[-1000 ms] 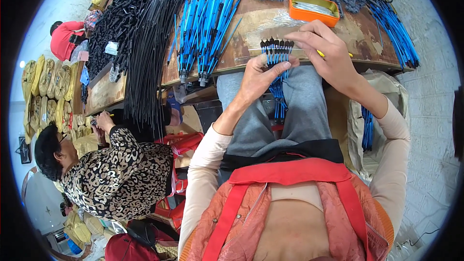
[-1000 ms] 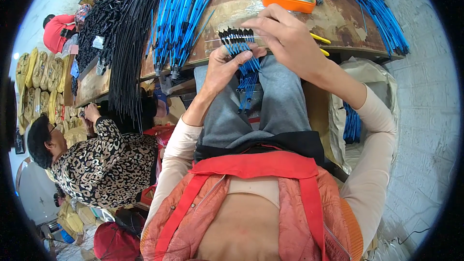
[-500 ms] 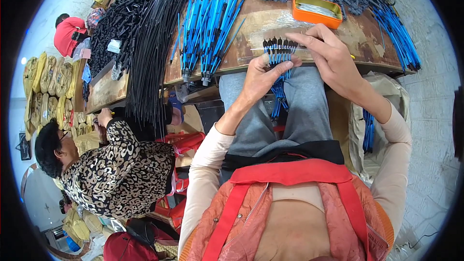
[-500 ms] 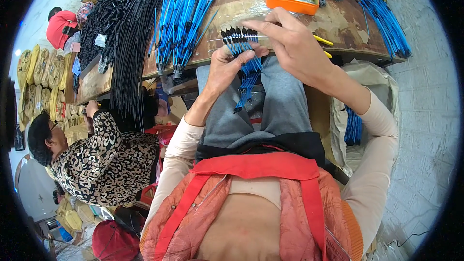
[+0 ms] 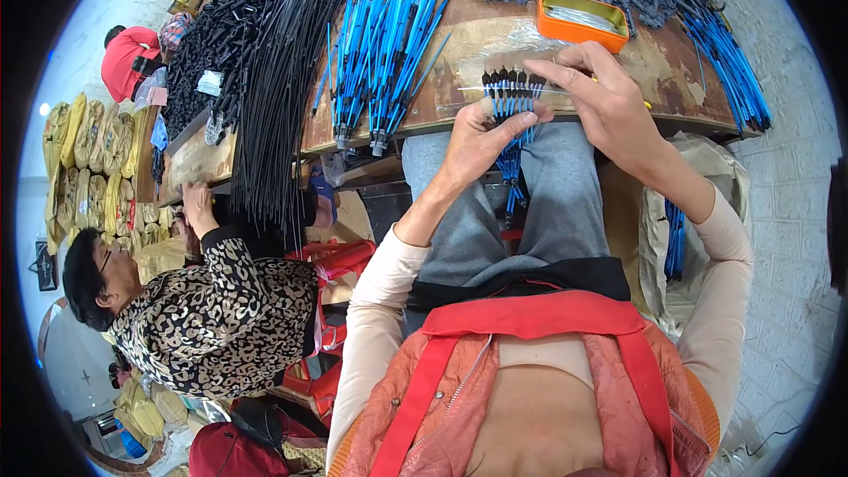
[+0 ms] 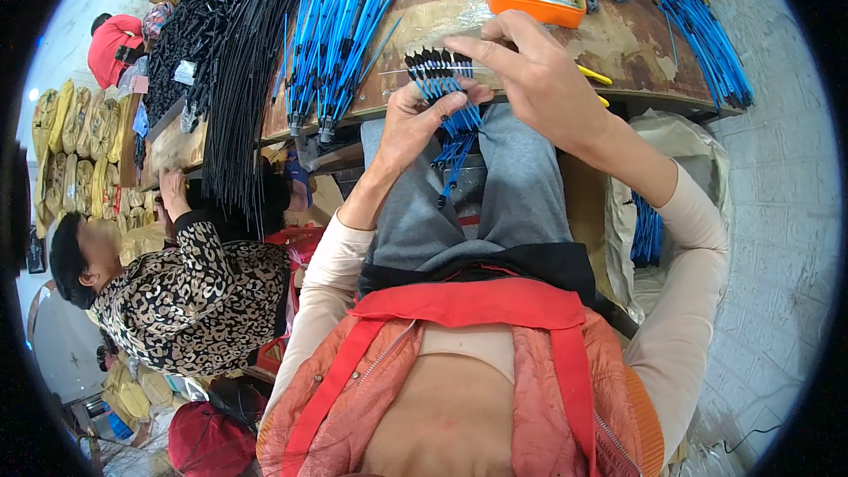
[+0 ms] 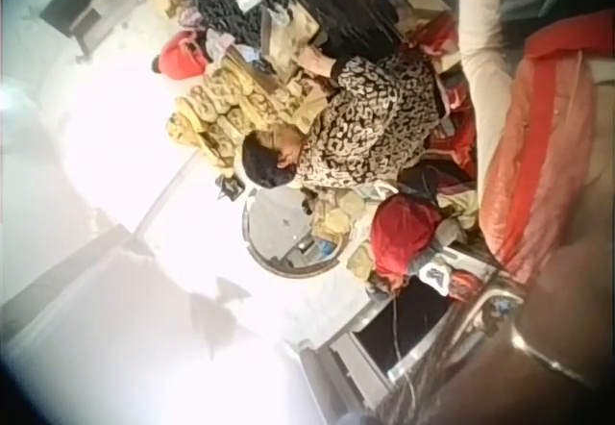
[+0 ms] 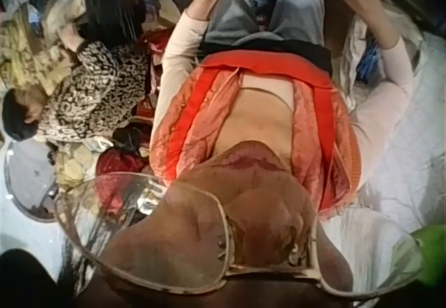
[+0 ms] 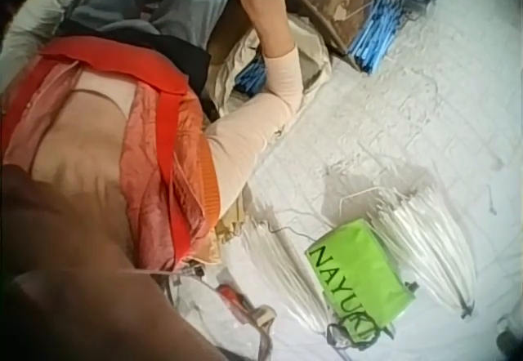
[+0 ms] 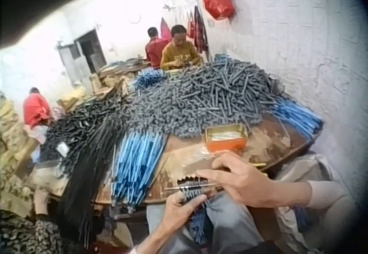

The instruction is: Assembling blue and black wire bundles into circular plastic connectors using pliers.

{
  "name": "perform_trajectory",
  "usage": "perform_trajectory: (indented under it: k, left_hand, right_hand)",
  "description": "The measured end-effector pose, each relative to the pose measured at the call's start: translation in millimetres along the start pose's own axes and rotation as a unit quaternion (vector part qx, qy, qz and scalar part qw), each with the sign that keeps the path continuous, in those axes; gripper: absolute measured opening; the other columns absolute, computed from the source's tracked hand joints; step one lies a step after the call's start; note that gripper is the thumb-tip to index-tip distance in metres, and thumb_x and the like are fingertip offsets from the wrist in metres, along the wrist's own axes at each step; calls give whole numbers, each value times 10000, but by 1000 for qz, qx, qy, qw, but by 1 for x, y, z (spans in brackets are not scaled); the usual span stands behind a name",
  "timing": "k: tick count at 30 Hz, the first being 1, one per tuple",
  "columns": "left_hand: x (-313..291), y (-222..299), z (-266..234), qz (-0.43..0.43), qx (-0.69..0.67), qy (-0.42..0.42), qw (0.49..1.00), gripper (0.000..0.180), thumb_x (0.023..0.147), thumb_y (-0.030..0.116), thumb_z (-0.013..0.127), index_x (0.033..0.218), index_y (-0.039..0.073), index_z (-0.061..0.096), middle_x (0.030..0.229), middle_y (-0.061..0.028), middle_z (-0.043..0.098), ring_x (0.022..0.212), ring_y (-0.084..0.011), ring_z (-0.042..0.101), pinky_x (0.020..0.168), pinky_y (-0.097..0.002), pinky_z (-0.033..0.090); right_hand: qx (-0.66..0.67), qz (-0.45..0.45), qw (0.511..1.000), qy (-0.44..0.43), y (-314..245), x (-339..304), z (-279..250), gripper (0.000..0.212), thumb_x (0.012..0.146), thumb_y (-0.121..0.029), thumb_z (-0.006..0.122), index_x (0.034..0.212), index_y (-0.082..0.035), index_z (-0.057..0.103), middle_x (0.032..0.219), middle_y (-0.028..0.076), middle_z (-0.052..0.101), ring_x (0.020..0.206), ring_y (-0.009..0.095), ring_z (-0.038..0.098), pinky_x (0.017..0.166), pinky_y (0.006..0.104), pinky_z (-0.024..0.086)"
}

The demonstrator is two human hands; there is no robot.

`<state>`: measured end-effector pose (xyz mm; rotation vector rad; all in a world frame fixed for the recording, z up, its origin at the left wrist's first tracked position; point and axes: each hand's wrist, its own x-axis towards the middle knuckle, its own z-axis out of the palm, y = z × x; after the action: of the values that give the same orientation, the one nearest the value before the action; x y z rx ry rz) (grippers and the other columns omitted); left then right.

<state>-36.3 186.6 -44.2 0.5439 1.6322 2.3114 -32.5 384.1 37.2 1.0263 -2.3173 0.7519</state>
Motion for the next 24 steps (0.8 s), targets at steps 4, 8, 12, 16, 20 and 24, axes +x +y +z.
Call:
perform_trajectory:
  k: [4, 8, 12, 16, 20, 24]
  left_hand:
    - [-2, 0, 2, 15, 13, 8, 1000, 183, 922, 38, 618, 1087, -12, 680, 1010, -97, 714, 972, -172, 674, 871, -288, 528]
    - [-2, 1, 5, 19, 14, 6, 1000, 187, 918, 31, 621, 1091, -10, 680, 1004, -90, 716, 972, -167, 674, 868, -286, 528]
    - [-3, 2, 4, -5, -6, 5, 1000, 191, 918, 28, 621, 1096, -11, 678, 1006, -91, 715, 969, -166, 673, 874, -289, 528]
    - [-3, 3, 5, 4, -4, -7, 1000, 193, 917, 25, 620, 1098, -17, 676, 1012, -92, 715, 975, -165, 670, 883, -292, 527]
    - [-3, 5, 5, -5, 6, -15, 1000, 201, 915, 18, 620, 1104, -23, 672, 1031, -96, 711, 986, -164, 665, 900, -296, 522]
    - [-2, 7, 0, -18, 11, -39, 999, 209, 913, 17, 622, 1113, -21, 669, 1045, -97, 707, 989, -159, 660, 909, -299, 517]
  right_hand:
    - [4, 17, 1000, 7, -8, -1, 3, 502, 786, 121, 528, 1245, -64, 611, 1015, 149, 536, 944, 309, 571, 836, 372, 472]
    - [21, 27, 999, 12, -11, -2, 3, 493, 783, 114, 534, 1246, -43, 595, 1043, 157, 524, 960, 315, 568, 858, 373, 466]
    - [19, 0, 1000, -2, -6, 0, 2, 462, 782, 111, 539, 1216, -32, 603, 1038, 155, 526, 966, 310, 569, 867, 375, 470]
    - [-17, -7, 1000, -8, -8, 0, -2, 442, 779, 112, 541, 1192, -27, 615, 1031, 153, 531, 972, 307, 570, 872, 379, 475]
    - [21, 8, 1000, -3, -9, 1, -1, 430, 773, 119, 538, 1167, -27, 628, 1022, 150, 537, 975, 303, 573, 868, 379, 479]
    - [-12, -16, 1000, -19, -7, 6, -10, 422, 772, 126, 531, 1155, -21, 630, 1025, 151, 539, 968, 300, 574, 859, 373, 481]
